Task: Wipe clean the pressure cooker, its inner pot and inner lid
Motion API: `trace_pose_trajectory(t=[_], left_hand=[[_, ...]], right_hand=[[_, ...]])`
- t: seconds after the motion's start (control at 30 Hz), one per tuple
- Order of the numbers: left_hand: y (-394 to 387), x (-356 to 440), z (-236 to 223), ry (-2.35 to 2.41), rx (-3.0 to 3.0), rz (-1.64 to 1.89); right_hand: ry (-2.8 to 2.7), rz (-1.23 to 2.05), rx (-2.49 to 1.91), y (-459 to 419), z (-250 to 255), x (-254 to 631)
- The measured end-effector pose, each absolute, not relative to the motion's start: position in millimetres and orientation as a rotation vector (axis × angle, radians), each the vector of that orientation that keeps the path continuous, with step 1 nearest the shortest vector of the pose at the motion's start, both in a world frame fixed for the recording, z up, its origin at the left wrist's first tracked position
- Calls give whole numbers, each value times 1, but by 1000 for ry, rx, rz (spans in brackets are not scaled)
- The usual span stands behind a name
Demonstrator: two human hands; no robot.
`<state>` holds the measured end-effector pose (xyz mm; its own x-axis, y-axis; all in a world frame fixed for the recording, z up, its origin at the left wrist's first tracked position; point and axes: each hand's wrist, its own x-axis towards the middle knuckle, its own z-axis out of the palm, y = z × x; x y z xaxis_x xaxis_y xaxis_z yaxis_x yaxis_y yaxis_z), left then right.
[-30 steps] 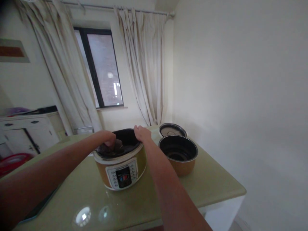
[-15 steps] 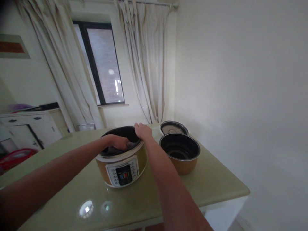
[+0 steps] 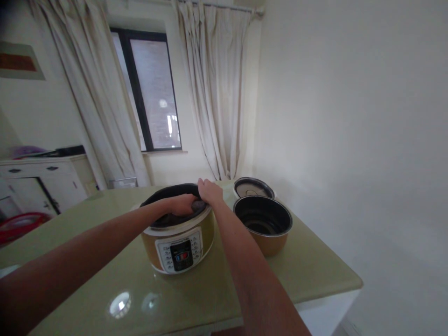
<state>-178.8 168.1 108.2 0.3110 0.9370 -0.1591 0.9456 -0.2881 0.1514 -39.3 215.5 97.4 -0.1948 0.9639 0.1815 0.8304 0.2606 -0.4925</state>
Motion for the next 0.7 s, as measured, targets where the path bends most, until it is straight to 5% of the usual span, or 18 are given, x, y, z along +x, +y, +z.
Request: trace_pose_trajectory(t=[0.33, 0.7], left_hand=[[202, -183, 111, 2206, 2427, 136], [172, -235, 132, 2333, 2271, -171]], right_hand=[[-2044, 450, -1605, 216, 98, -39], [-2093, 400, -1582, 214, 98, -38]])
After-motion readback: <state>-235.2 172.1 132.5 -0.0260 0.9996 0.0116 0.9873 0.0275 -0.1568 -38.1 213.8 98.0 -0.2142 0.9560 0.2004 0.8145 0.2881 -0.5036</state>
